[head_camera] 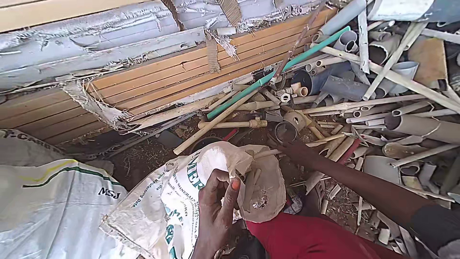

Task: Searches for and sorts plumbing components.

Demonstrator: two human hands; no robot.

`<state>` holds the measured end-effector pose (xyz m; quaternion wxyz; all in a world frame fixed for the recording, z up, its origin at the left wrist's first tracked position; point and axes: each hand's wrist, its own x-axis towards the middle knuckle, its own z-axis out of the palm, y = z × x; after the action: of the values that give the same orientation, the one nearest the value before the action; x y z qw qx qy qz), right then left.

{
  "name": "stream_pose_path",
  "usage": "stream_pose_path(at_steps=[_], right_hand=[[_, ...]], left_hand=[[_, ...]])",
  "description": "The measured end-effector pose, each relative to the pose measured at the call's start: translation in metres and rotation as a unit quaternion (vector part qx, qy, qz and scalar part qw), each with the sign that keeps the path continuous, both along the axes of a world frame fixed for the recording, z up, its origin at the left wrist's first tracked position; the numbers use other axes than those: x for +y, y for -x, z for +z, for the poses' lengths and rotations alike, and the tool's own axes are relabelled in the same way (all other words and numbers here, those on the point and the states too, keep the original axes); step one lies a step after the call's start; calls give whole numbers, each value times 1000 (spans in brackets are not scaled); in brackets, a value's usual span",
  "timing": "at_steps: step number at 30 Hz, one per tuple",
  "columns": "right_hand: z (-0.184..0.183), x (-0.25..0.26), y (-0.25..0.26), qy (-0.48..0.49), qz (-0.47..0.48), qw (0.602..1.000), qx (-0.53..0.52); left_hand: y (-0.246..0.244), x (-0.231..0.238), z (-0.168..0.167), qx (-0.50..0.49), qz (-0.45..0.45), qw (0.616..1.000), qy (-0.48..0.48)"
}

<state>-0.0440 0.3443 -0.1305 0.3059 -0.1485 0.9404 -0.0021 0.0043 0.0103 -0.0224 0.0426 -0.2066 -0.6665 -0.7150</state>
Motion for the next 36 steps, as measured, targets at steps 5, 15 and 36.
stream_pose_path(at_steps=[5, 15, 36], right_hand=[[43, -1, -8, -49, 33, 998, -10], [87, -110, -36, 182, 123, 975, 10], [-1, 202, -92, -73, -356, 926, -105]], left_hand=[[4, -3, 3, 23, 46, 999, 6], [-1, 5, 4, -18, 3, 1000, -21], [80, -4, 17, 159, 144, 973, 91]])
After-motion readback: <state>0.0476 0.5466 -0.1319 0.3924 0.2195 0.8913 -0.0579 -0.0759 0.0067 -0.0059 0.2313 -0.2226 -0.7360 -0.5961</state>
